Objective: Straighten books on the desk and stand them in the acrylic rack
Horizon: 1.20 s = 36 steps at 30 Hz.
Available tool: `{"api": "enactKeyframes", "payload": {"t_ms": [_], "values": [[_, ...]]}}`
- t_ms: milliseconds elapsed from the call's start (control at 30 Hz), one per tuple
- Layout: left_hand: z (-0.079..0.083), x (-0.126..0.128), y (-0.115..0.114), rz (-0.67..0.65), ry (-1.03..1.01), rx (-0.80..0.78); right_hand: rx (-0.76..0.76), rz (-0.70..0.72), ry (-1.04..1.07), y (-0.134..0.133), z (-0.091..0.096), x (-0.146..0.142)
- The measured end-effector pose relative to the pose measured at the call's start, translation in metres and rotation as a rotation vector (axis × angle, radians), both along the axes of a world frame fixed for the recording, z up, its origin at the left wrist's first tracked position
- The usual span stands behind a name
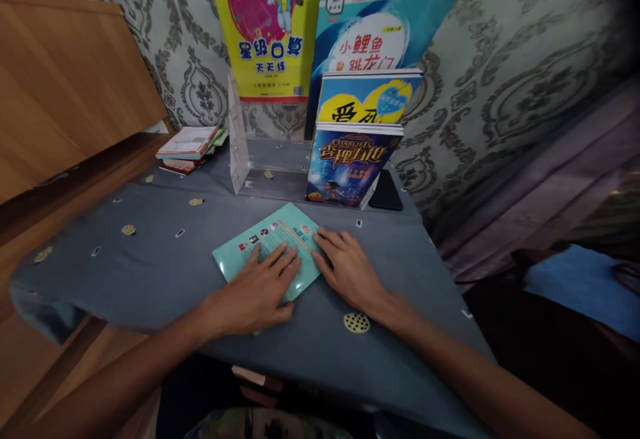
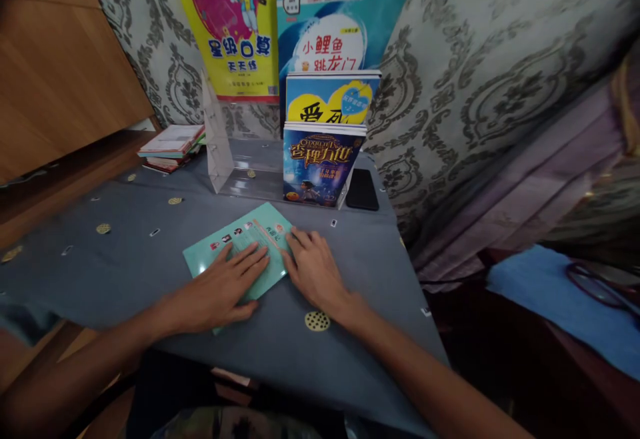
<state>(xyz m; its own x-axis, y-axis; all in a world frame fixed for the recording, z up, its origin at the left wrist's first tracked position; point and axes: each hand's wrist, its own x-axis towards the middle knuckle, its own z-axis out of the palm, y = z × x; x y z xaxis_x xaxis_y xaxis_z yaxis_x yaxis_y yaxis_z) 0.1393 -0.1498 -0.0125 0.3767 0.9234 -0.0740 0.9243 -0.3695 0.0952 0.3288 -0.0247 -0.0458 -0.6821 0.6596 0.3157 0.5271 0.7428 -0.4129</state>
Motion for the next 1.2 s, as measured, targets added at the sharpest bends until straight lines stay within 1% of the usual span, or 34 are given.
{"api": "enactKeyframes", "payload": {"t_ms": [100, 200, 267, 300, 367, 433, 500, 633, 700, 733, 833, 967, 1067, 1200], "values": [[0.011, -0.024, -0.001, -0.09, -0.033, -0.081, -0.022, 0.001, -0.017, -0.037, 0.0, 0.021], [0.017, -0.038, -0.001, -0.101, -0.062, -0.094, -0.043, 0.063, 0.004, -0.074, 0.001, 0.034], [0.018, -0.041, 0.0, -0.095, -0.091, -0.082, -0.061, 0.101, -0.005, -0.086, 0.006, 0.034], [0.018, -0.042, 0.0, -0.091, -0.109, -0.075, -0.072, 0.12, -0.023, -0.087, 0.01, 0.032], [0.016, -0.043, 0.004, -0.075, -0.144, -0.068, -0.064, 0.158, -0.066, -0.082, 0.018, 0.024], [0.013, -0.045, 0.01, -0.042, -0.167, -0.057, -0.014, 0.192, -0.093, -0.071, 0.026, 0.014], [0.007, -0.05, 0.021, 0.026, -0.165, -0.013, 0.04, 0.254, -0.096, -0.061, 0.031, 0.003], [-0.011, -0.063, 0.048, 0.26, -0.113, 0.111, 0.122, 0.39, -0.049, -0.047, 0.028, -0.018], [-0.018, -0.068, 0.06, 0.345, -0.094, 0.138, 0.169, 0.41, -0.029, -0.043, 0.023, -0.024], [-0.02, -0.069, 0.065, 0.362, -0.085, 0.149, 0.188, 0.409, -0.022, -0.042, 0.02, -0.027], [-0.021, -0.071, 0.074, 0.347, -0.053, 0.192, 0.208, 0.379, 0.006, -0.04, 0.013, -0.03], [-0.02, -0.069, 0.075, 0.322, -0.021, 0.252, 0.189, 0.351, 0.047, -0.04, 0.007, -0.029], [-0.022, -0.068, 0.074, 0.306, -0.017, 0.296, 0.16, 0.353, 0.066, -0.039, 0.005, -0.03], [-0.023, -0.064, 0.077, 0.244, -0.047, 0.316, 0.152, 0.353, 0.076, -0.038, 0.005, -0.029]]}}
